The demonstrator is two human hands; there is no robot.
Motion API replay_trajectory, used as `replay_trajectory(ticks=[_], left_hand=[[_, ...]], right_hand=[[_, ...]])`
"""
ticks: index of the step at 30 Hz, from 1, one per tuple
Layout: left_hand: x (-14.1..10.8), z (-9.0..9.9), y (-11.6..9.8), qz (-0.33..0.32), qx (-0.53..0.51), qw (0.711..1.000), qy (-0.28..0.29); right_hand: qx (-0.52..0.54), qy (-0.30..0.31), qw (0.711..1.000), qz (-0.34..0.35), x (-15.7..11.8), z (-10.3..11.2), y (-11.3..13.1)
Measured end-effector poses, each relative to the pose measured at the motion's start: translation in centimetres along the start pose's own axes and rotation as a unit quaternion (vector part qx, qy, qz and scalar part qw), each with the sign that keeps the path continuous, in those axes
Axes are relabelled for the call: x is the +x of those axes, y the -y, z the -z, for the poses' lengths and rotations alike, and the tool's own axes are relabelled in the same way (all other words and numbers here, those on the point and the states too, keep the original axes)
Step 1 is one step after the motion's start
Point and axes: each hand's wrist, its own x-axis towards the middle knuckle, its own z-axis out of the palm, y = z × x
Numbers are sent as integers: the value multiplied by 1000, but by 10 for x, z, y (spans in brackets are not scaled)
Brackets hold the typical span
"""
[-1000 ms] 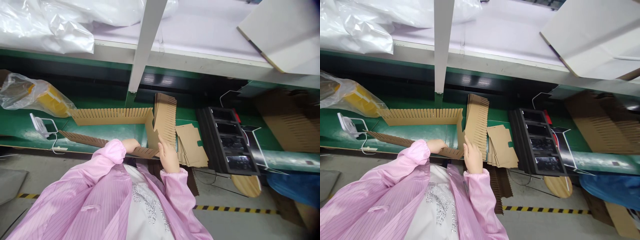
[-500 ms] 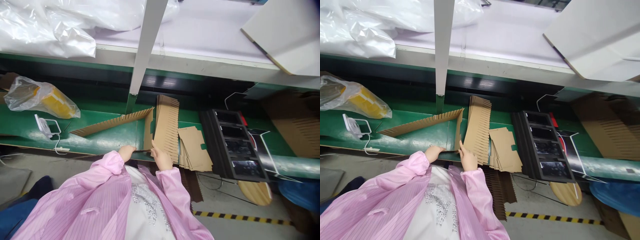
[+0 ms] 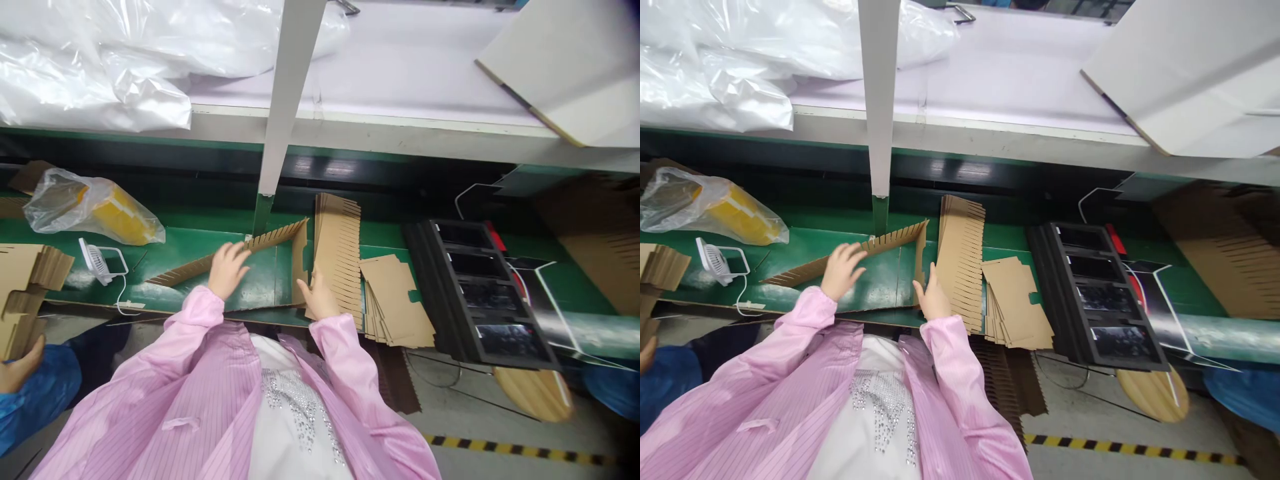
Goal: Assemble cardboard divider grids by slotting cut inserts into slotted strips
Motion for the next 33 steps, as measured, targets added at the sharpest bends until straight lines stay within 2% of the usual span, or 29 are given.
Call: replay_trajectory(ticks=[1,2,4,6,8,13,17,20,23,25,26,28,30,33], left_hand=[[4,3,13,32,36,999,-19],[8,5,27,58,63,996,-14],[14,5,53,86,82,992,47],[20,1,73,82,79,988,109],[27,-1,86,59,76,987,127],[54,-1,98,7,80,992,96],[73,1,101,17,84,996,35],[77,1,96,34,93,995,-15],[73,0,91,44,107,992,-40],[69,-1,88,38,104,994,-22],[66,-1,87,34,101,994,-9],[62,0,83,33,98,995,2],[58,4,77,43,102,994,-12],[49,13,63,52,111,992,-41]], right_hand=[[-15,22,1000,-10,2,-1,4],[-35,41,998,-21,3,-2,7],[-78,65,994,-46,-1,-3,11],[-105,67,990,-69,-10,-3,10],[-118,60,987,-88,-21,-3,6],[-130,49,983,-116,-44,-4,1],[-126,51,981,-140,-47,-9,7],[-87,16,989,-121,-45,-19,2],[32,-71,997,-17,-38,-30,-25],[131,-129,982,31,-30,-30,-57],[169,-154,973,21,-25,-28,-75],[205,-193,958,-48,-14,-17,-116],[195,-222,946,-132,-4,-2,-155],[174,-227,941,-181,1,19,-201]])
